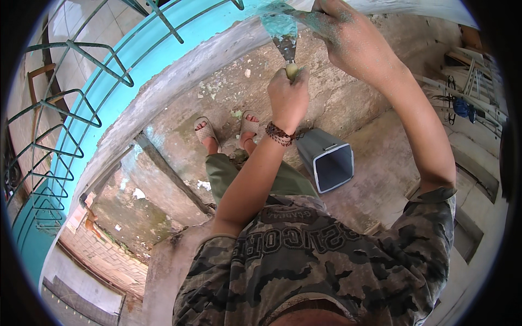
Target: The person mixes a light green compound in a container using two trowels while sitting on the floor. They then stand up, walk to an outdoor area, and apply the compound to a wall using the trowels.
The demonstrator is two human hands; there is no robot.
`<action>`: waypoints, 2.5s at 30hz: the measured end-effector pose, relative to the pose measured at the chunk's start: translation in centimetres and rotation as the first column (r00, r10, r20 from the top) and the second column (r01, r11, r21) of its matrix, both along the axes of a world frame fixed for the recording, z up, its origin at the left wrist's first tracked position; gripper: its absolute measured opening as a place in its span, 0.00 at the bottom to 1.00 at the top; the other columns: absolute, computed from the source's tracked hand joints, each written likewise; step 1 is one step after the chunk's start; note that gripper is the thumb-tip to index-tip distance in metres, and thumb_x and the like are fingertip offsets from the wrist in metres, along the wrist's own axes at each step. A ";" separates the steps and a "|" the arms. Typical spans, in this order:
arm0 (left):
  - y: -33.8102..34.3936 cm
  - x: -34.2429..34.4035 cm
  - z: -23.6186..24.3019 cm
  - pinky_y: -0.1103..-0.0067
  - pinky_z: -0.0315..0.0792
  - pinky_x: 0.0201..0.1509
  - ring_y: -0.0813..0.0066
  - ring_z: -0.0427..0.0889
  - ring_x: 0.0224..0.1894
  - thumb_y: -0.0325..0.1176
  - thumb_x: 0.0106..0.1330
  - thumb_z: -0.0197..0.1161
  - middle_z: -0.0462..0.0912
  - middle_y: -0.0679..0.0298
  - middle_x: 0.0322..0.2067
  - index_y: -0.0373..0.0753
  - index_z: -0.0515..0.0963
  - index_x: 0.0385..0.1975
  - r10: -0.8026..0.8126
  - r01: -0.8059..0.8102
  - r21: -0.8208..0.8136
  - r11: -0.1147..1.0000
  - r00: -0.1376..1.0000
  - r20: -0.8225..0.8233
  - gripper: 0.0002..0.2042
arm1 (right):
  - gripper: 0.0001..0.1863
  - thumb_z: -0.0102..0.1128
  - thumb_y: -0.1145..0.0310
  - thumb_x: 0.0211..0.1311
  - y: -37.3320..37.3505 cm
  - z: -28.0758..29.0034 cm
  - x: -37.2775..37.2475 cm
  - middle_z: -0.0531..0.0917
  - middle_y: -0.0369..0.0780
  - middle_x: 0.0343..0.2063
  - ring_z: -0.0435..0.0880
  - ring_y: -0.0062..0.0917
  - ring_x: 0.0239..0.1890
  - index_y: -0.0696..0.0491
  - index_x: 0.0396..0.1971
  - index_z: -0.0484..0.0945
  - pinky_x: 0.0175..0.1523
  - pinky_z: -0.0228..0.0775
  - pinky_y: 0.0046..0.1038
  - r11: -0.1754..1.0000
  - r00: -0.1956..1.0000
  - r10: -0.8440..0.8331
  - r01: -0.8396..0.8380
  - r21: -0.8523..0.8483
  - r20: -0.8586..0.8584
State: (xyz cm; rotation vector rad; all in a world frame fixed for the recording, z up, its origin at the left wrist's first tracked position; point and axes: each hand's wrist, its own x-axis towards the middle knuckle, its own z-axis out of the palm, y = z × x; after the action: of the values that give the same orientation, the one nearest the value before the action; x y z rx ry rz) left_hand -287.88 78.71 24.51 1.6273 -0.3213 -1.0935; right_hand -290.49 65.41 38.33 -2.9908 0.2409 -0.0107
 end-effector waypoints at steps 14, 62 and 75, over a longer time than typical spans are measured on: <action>-0.7 -0.8 -0.8 0.77 0.61 0.17 0.77 0.69 0.14 0.38 0.61 0.63 0.72 0.63 0.13 0.30 0.72 0.21 0.054 -0.053 -0.045 0.998 0.998 0.018 0.16 | 0.22 0.58 0.81 0.44 0.7 1.1 0.6 0.79 0.51 0.34 0.76 0.44 0.39 0.56 0.45 0.77 0.43 0.73 0.35 0.962 0.970 -0.214 0.190 0.195 0.113; 3.3 2.7 -2.3 0.67 0.67 0.26 0.49 0.74 0.21 0.34 0.59 0.63 0.74 0.48 0.17 0.29 0.71 0.22 -0.214 0.199 0.134 0.971 0.971 0.107 0.13 | 0.13 0.68 0.74 0.55 -1.2 -5.5 -5.5 0.83 0.34 0.31 0.75 0.11 0.28 0.60 0.41 0.80 0.32 0.67 0.14 0.548 0.582 -0.788 0.510 0.663 0.203; 3.3 5.0 -2.3 0.74 0.68 0.18 0.69 0.76 0.12 0.38 0.61 0.63 0.73 0.57 0.13 0.29 0.71 0.21 -0.300 0.303 0.055 0.952 0.873 0.384 0.16 | 0.07 0.59 0.75 0.50 0.9 -1.5 1.9 0.79 0.45 0.23 0.76 0.37 0.21 0.58 0.31 0.78 0.27 0.69 0.31 0.959 0.900 -0.278 0.280 0.043 0.337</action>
State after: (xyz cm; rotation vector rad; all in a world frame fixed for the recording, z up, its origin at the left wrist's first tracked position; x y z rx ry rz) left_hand -282.90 82.04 22.25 1.8261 -0.8664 -0.9844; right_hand -288.55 66.36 36.79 -2.8654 0.6232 -0.5544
